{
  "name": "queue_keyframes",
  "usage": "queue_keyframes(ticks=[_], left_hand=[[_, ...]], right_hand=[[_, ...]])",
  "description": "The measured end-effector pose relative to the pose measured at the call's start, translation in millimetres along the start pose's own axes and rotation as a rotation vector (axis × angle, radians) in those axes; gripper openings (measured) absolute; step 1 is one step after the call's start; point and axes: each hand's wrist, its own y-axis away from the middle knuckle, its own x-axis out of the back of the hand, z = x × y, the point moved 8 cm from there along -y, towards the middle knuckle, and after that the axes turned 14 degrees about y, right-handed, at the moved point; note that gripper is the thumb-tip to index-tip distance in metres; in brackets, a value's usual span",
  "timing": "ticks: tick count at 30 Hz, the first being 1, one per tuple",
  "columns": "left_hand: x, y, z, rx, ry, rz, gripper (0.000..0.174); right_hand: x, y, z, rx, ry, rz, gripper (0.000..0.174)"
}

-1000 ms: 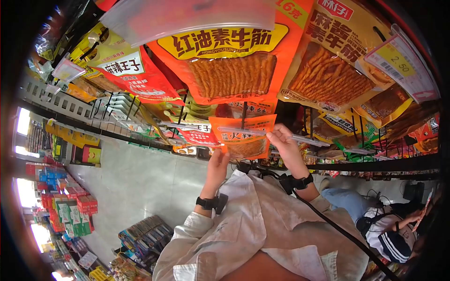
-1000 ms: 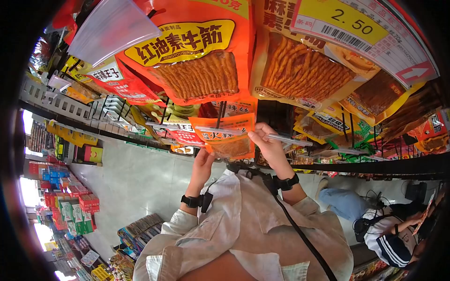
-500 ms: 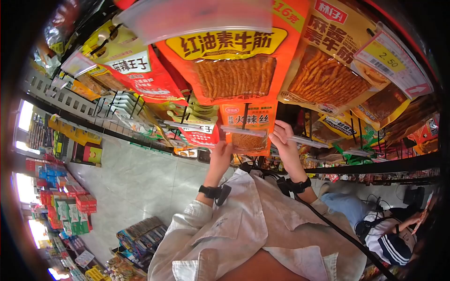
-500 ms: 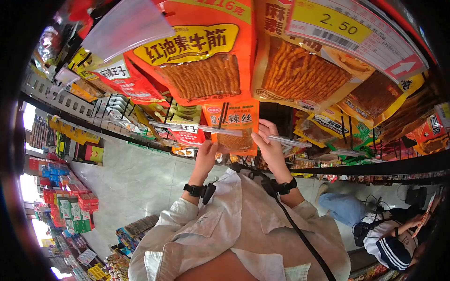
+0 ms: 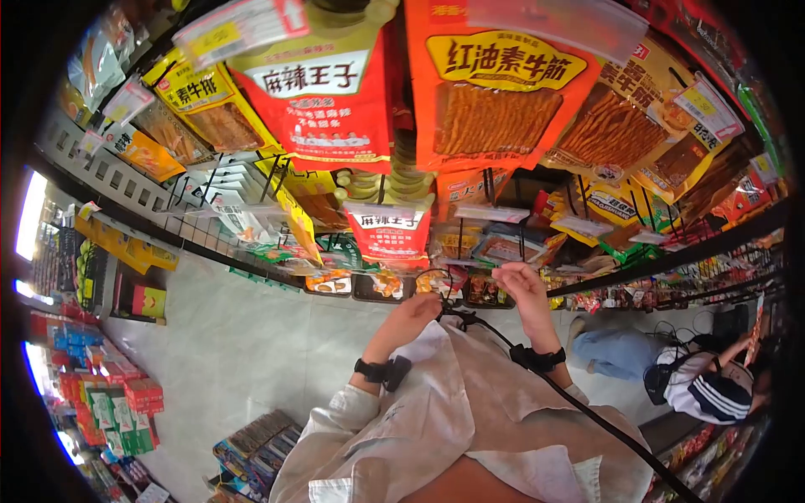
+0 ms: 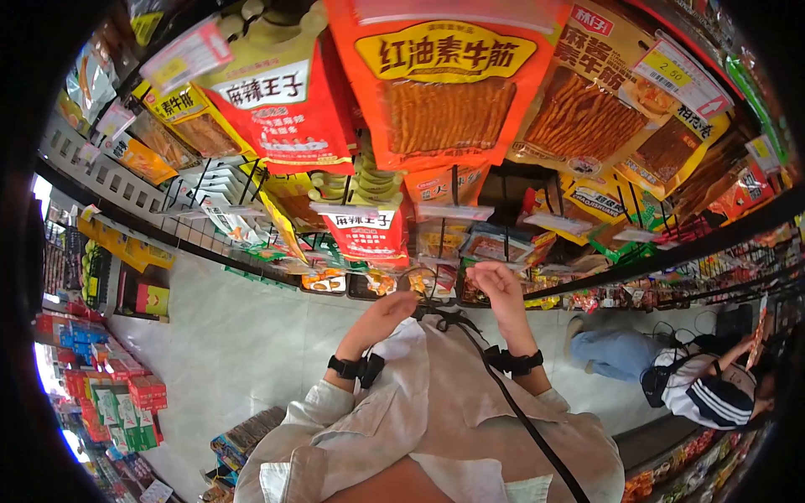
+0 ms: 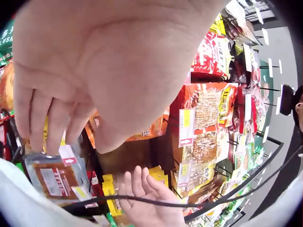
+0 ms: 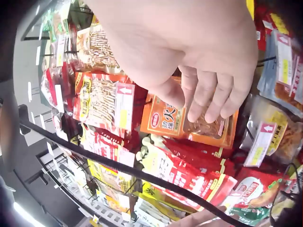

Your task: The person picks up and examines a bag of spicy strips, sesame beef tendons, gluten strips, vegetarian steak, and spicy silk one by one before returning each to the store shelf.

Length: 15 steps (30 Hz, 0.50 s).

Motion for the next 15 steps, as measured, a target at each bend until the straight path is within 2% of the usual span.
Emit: queue_keyframes(ticks=[2, 6, 7, 10, 15], left_hand=[[10.7, 19.6, -30.6, 0.020, 0.037, -0.018, 0.041], [12.3, 66.3, -47.4, -0.056, -0.058, -0.094, 0.035], [14.4, 77.4, -48.6, 0.004, -0.119, -0.103, 0.034], [18.8, 104.9, -61.2, 0.045, 0.065, -0.087, 0.032], [31.4, 138.0, -88.9, 0.097, 0.034, -0.109, 0.029]], right_hand=[[-18.0, 15.4, 10.3, -0.017, 0.005, -0.018, 0.018], [-60.6, 52.5, 16.4, 0.010, 0.116, -0.040, 0.018], [-72.8, 62.1, 18.2, 0.001, 0.137, -0.050, 0.020], [-101.2, 89.4, 26.2, -0.066, 0.140, -0.089, 0.025], [-120.8, 130.5, 34.4, -0.093, 0.232, -0.105, 0.029]])
